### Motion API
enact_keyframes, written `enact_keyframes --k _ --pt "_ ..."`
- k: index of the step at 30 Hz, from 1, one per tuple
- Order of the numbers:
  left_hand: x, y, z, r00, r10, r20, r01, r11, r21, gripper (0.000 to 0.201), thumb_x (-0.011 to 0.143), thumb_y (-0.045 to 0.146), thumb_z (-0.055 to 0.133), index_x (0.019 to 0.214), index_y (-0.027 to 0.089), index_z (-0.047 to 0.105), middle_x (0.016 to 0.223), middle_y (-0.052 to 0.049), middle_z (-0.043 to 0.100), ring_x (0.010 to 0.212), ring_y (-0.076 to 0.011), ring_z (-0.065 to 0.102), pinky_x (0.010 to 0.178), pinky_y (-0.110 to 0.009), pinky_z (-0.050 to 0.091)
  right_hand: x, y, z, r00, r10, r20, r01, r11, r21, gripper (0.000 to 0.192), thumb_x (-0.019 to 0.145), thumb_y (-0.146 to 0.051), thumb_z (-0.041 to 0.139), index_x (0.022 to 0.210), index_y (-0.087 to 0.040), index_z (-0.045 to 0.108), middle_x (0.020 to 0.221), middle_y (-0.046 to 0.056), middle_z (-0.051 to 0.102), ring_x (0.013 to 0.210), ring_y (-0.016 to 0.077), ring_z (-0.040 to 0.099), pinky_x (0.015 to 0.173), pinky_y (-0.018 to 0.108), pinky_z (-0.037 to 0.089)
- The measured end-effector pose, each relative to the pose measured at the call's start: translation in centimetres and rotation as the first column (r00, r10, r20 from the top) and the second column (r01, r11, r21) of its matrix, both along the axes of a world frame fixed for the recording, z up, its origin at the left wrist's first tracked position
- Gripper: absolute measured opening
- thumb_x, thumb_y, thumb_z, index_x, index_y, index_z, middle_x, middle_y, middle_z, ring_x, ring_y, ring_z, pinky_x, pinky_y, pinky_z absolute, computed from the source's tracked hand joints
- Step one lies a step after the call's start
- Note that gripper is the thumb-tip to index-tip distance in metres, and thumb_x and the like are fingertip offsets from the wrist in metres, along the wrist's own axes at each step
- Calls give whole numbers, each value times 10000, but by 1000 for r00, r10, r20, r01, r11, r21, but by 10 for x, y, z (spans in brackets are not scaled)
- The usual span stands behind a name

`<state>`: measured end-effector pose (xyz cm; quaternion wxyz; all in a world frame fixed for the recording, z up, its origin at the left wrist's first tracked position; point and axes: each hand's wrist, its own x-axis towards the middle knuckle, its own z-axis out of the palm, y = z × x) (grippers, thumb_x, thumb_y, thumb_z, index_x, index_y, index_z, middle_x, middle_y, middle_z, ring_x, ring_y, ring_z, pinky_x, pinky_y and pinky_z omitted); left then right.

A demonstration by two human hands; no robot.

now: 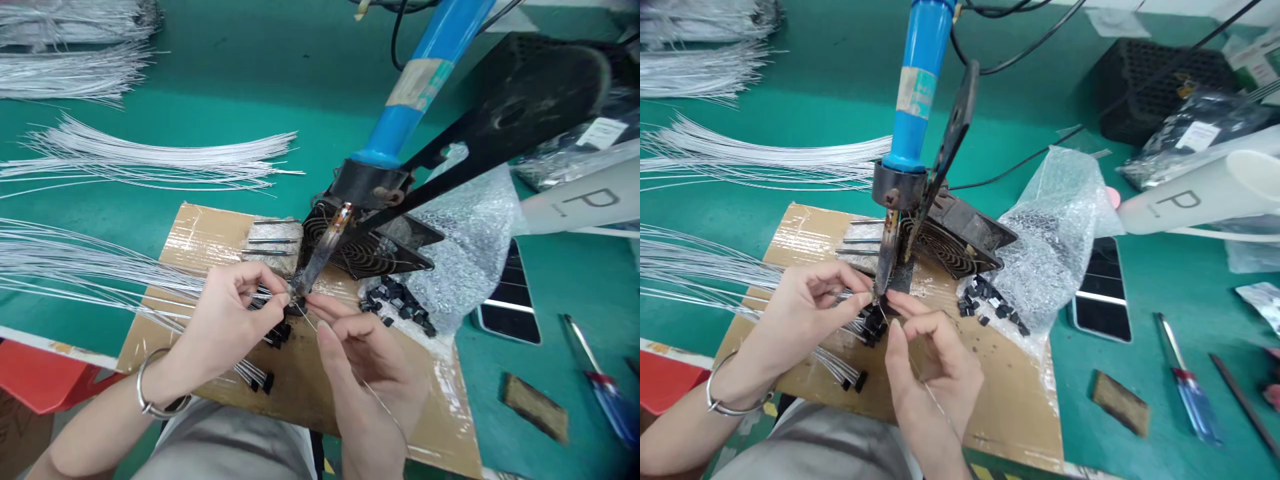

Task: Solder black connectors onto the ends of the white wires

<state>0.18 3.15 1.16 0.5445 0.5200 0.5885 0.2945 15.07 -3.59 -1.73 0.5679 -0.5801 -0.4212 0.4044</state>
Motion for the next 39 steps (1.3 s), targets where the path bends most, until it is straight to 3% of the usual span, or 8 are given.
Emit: enact_keyframes --k 13,20,26,32,39 --pt "0 -2 0 1000 9 -26 -8 1000 30 129 790 286 657 741 177 705 880 -102 774 824 -244 715 667 -322 470 -3 1 2 1000 -6 27 5 999 38 183 935 -151 712 793 -236 634 1124 -5 809 1053 122 772 918 169 603" --pt "-1 -1 -2 999 5 -47 -3 999 41 133 789 291 656 735 180 705 893 -111 787 814 -248 719 650 -324 455 -2 1 -1 1000 -4 12 3 1000 27 165 923 -152 712 793 -230 649 1128 45 809 1066 187 775 901 263 639" --pt "0 -2 0 998 0 -67 3 999 53 140 790 294 651 734 179 707 873 -109 782 790 -238 704 616 -312 423 -2 1 0 1000 -6 24 5 999 39 168 931 -150 711 803 -238 646 1117 6 811 1059 134 771 920 188 608" --pt "-1 -5 2 997 0 -78 4 998 61 145 797 299 655 736 177 707 851 -105 774 758 -227 684 597 -310 399 -3 1 1 1000 -19 -11 19 1000 24 155 916 -165 732 794 -229 662 1109 41 810 1042 179 778 885 258 643" --pt "-1 -3 0 997 -5 -77 9 999 52 140 796 295 657 734 179 703 872 -106 775 783 -230 694 614 -310 419 -5 1 1 1000 -26 -11 26 1000 13 164 937 -179 720 796 -237 659 1098 -2 809 1032 117 772 896 164 606"
